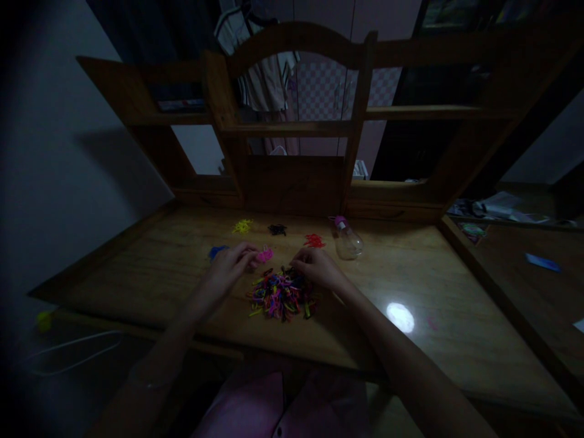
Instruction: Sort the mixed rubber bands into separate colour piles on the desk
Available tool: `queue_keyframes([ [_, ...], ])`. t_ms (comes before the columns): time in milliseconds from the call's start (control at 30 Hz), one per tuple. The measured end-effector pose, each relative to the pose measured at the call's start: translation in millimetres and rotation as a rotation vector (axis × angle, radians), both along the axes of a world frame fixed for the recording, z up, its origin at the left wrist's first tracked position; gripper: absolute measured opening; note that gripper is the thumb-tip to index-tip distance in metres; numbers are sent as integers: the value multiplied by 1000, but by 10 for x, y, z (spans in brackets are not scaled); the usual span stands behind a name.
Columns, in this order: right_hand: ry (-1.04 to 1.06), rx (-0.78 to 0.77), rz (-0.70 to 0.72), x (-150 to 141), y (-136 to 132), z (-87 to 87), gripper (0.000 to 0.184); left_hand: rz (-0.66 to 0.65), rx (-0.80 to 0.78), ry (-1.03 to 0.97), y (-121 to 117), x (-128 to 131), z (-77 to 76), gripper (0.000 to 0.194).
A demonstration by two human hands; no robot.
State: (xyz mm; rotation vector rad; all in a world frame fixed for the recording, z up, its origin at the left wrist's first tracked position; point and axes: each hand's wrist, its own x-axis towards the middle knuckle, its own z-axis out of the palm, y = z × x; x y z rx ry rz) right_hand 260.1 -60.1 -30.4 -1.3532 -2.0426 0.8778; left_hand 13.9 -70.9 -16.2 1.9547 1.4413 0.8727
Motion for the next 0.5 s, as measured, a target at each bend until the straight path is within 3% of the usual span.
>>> queue_keyframes([
  [300, 26, -20, 4, 3, 0, -2, 22, 7, 150, 186, 45, -12, 17, 28],
  [500, 11, -18, 7, -6, -16, 29, 23, -27, 61, 99, 25, 10, 22, 21],
])
